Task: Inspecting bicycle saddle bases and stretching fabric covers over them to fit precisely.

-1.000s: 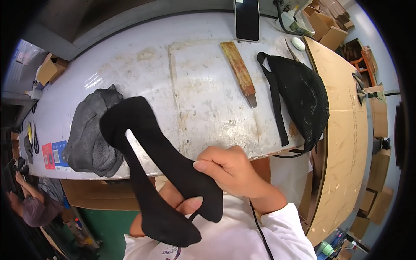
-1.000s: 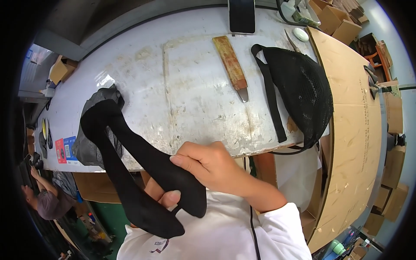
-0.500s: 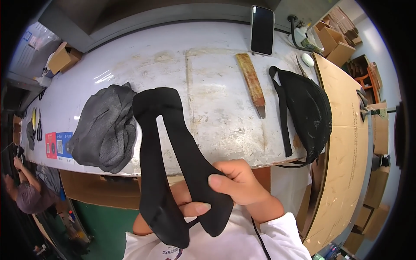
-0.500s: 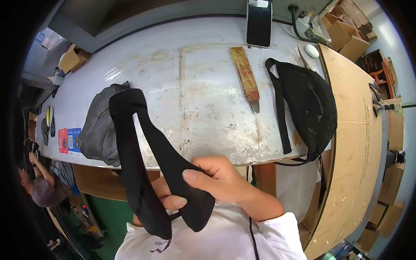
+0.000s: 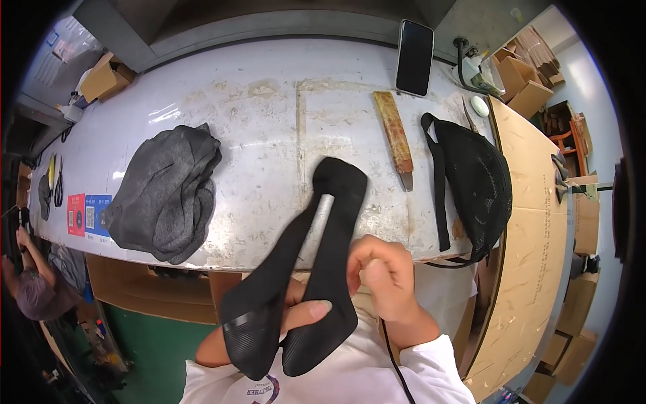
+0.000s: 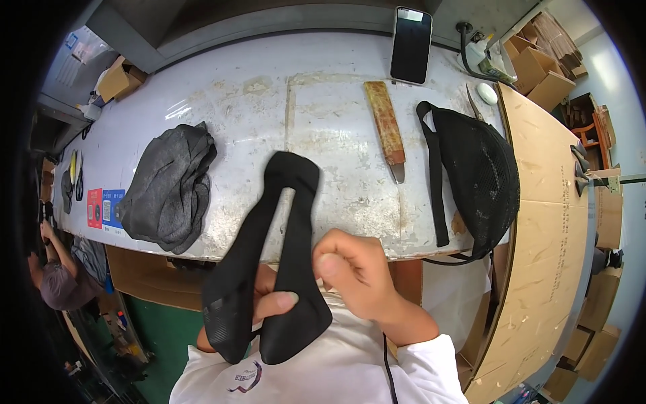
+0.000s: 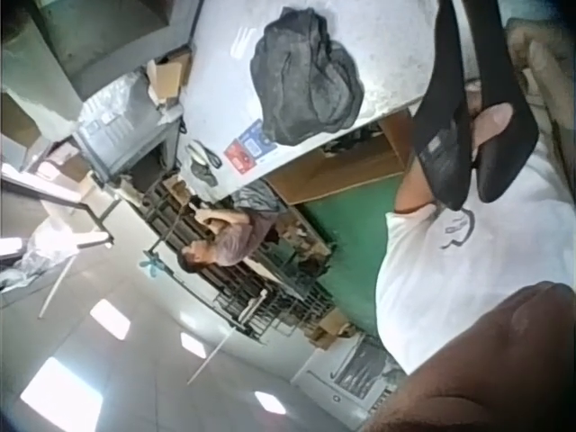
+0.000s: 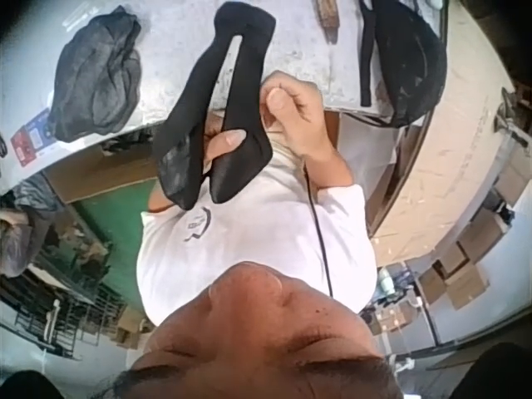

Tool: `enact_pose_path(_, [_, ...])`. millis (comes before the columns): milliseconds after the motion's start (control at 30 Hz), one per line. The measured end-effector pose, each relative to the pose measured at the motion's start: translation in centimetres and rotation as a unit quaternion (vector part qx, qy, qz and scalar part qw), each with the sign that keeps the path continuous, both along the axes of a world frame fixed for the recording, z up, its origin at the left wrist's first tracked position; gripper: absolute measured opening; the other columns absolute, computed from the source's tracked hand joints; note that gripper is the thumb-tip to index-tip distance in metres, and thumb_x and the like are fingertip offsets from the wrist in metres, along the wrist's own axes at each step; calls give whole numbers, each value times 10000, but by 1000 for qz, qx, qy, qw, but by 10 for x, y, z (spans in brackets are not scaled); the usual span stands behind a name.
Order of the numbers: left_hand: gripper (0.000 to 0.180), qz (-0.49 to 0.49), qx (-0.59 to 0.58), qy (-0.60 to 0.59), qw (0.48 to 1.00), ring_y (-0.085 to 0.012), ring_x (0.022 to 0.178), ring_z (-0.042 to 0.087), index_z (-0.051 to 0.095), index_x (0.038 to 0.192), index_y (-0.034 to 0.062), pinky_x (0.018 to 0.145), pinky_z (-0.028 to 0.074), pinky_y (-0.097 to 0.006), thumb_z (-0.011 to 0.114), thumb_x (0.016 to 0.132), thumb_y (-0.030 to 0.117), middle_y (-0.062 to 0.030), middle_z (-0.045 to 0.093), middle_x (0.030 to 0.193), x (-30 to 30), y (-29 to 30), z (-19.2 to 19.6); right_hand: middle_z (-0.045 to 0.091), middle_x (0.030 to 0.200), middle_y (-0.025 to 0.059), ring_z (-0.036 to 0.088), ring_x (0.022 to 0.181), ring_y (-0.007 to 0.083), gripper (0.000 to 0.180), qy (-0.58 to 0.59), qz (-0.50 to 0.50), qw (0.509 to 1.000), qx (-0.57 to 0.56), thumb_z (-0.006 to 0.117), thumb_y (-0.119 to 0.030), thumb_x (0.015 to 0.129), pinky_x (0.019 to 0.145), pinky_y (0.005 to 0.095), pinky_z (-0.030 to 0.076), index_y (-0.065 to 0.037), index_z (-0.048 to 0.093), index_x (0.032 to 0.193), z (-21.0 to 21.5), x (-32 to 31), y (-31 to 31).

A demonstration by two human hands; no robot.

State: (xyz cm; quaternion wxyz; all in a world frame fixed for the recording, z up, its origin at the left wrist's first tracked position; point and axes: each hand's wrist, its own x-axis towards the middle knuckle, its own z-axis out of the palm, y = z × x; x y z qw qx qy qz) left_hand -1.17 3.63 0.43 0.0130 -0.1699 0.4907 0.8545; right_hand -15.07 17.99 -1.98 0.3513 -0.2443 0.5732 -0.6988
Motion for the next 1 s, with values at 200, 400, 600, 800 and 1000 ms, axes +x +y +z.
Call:
enact_pose_path(200, [684,-75,58,-25,995,-79,792,553,284,1474,-50,703,449,-245,655,941,162,-46,635,898,1,-3,10,548,548,-4,439,455,42,284,13,3,1000,-10,798,-146,824,409,237,300,-16,592,677,-4,0,-5])
enact_pose_path(400, [426,-201,-151,20,968,-115,782,529,529,1194,-22,696,432,-285,748,863,130,-30,549,836,7,-13,0,629,692,1,498,530,34,167,-238,89,963,-88,727,-153,894,468,202,349,10,690,898,-15,10,4])
enact_pose_path(600, [212,-235,57,53,969,-137,820,581,658,1018,-12,713,442,-302,745,860,99,-52,623,874,3,0,-18,622,716,9,529,592,75,208,-179,158,947,-215,685,-184,929,516,236,387,18,678,880,-31,11,1])
enact_pose_path(800, [230,-391,98,169,899,-141,936,616,656,1067,-48,778,458,-263,702,878,75,-67,679,966,-8,-5,-51,591,664,51,500,551,74,401,-164,106,967,-166,624,-371,948,493,222,372,12,614,831,-38,11,1])
enact_pose_path(1000, [601,47,-162,33,985,-118,688,539,565,1120,-34,602,432,-207,709,854,485,-53,599,846,-18,-35,-10,538,647,85,458,484,132,623,-345,87,920,-162,299,-560,1026,462,239,363,3,515,869,-43,18,-1])
